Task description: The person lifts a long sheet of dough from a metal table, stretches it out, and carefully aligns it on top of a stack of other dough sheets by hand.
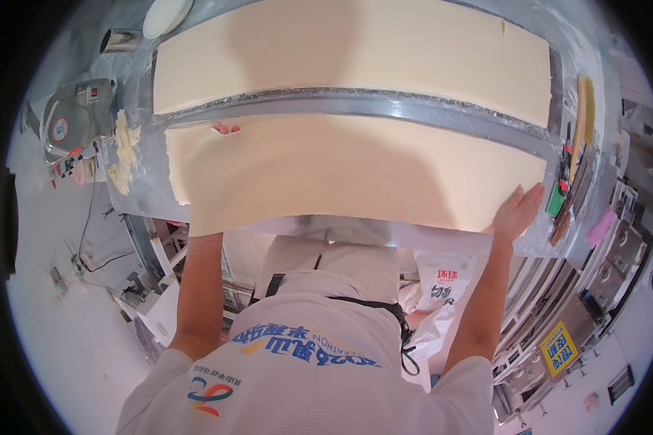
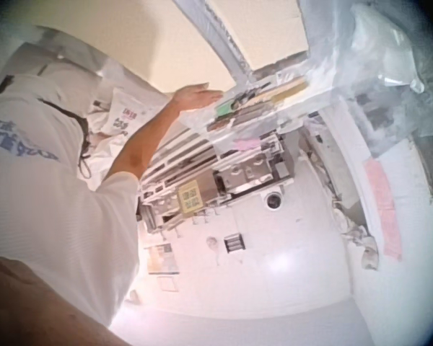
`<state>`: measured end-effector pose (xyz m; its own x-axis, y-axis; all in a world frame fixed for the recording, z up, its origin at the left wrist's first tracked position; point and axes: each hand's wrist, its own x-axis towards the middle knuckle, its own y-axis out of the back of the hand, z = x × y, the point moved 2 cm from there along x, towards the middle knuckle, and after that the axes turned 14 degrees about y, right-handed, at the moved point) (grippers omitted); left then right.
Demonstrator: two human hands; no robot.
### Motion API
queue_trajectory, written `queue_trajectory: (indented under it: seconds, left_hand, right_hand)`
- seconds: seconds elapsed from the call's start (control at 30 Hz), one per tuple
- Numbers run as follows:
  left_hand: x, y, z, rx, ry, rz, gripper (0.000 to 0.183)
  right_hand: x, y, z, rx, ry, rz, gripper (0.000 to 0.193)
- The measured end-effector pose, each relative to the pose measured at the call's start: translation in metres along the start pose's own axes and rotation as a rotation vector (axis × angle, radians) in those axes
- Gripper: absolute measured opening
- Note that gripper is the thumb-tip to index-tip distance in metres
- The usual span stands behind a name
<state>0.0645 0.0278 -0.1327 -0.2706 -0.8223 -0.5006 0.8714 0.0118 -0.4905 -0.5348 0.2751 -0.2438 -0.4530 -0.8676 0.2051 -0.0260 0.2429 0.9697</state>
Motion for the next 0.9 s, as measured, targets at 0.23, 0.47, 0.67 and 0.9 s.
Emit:
queue_trajectory:
  seconds: [0.23, 0.47, 0.67, 0.9]
  left_hand:
    - [0.018, 0.018, 0.0, -0.044, 0.013, -0.015, 0.058]
    - [0.011, 0.068, -0.009, -0.145, -0.005, 0.055, 0.057]
    - [0.009, 0.107, -0.002, -0.222, -0.037, 0.085, 0.056]
    - [0.009, 0.143, -0.019, -0.366, -0.064, 0.079, 0.055]
  right_hand:
    - [-0.001, 0.0, -0.002, -0.04, -0.055, -0.05, 0.073]
    - [0.014, 0.005, -0.128, -0.107, 0.229, -0.027, 0.067]
    - [0.026, 0.011, -0.303, 0.421, 0.405, 0.013, 0.038]
    - [0.081, 0.036, -0.607, 1.067, 1.089, -0.316, 0.014]
